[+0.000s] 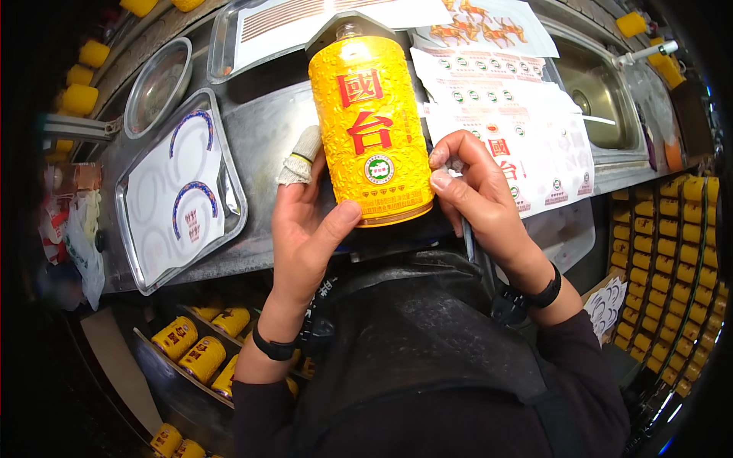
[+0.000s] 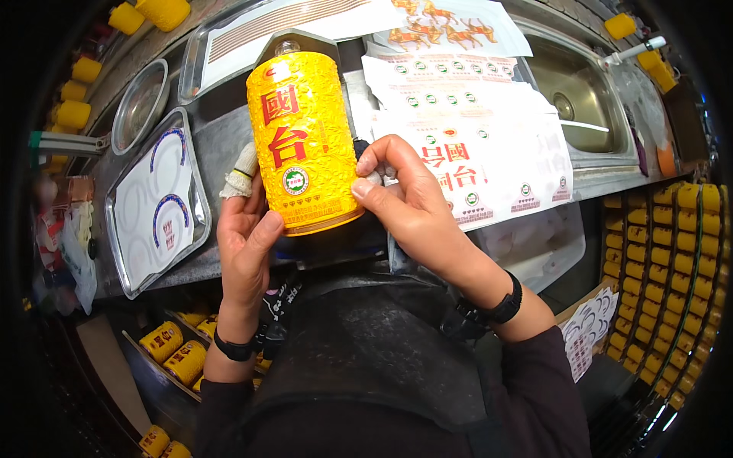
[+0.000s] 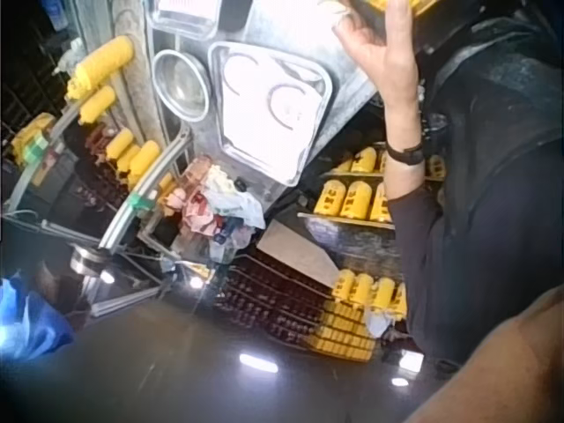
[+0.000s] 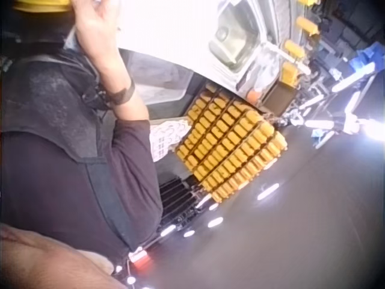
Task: Applying multiple labels and decorative decals to a liquor bottle.
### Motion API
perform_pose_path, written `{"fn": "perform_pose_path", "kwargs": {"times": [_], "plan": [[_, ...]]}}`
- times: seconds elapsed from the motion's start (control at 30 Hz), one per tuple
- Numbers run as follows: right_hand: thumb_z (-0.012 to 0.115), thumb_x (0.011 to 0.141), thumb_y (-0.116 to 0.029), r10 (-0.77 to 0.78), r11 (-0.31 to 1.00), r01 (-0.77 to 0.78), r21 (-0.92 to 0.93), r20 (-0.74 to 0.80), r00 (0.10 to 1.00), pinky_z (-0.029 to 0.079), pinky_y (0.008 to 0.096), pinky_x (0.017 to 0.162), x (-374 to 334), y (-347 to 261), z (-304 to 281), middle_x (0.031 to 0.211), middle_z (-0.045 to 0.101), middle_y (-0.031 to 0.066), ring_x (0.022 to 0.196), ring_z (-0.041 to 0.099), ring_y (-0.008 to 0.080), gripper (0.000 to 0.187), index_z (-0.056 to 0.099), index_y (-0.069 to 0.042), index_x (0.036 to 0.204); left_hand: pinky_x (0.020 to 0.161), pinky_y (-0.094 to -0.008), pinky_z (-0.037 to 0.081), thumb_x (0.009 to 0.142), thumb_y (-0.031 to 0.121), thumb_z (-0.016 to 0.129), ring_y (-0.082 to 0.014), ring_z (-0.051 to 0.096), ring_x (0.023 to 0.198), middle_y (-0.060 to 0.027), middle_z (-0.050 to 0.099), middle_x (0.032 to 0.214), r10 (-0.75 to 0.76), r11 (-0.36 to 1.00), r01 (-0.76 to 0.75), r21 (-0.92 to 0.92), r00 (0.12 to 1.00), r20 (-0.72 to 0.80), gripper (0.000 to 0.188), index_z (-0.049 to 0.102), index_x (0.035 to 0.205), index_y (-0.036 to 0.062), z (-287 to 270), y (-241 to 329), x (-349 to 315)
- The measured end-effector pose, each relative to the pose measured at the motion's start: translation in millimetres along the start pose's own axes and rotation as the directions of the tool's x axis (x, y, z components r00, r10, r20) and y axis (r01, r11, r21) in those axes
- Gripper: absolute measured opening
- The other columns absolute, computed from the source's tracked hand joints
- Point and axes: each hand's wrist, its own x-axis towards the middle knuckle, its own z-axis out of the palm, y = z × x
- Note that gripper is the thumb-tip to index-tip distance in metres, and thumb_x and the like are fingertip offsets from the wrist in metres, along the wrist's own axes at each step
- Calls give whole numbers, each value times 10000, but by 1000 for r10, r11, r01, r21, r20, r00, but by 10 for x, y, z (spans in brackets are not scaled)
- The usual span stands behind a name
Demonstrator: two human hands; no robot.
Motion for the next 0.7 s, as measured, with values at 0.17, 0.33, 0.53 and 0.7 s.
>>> {"fn": "perform_pose_path", "kwargs": {"times": [0.17,0.33,0.53,0.7], "plan": [[640,903,-92,32,996,-33,-85,-13,999,359,140,575,-10,-68,27,986,451,5,663,435,-24,232,464,-43,1046,1169,-407,204,845,99,682,-289,322,1408,-225,353,1495,-16,1000,16,-10,1000,-8,770,263,1466,-78,26,28,-9],[708,866,-126,-101,978,94,-186,-30,994,366,143,544,17,66,25,974,457,10,648,453,-21,314,464,-41,1045,1170,-407,202,847,102,682,-289,323,1407,-223,355,1496,-18,1000,17,-22,1000,-16,768,266,1467,-74,28,22,-11],[724,855,-125,-105,979,95,-183,-49,993,378,144,550,9,35,58,935,462,-1,658,463,-17,327,467,-47,1042,1171,-402,199,855,103,672,-288,310,1415,-224,337,1507,-9,1000,9,0,1000,-6,767,253,1473,-73,17,15,-10],[715,861,-129,-102,972,90,-217,-42,994,380,140,566,-8,-30,26,929,483,-6,667,483,-14,298,484,-47,1031,1172,-403,193,851,128,685,-289,297,1421,-234,318,1510,-2,1000,2,10,1000,4,807,221,1479,-76,41,36,-2]]}}
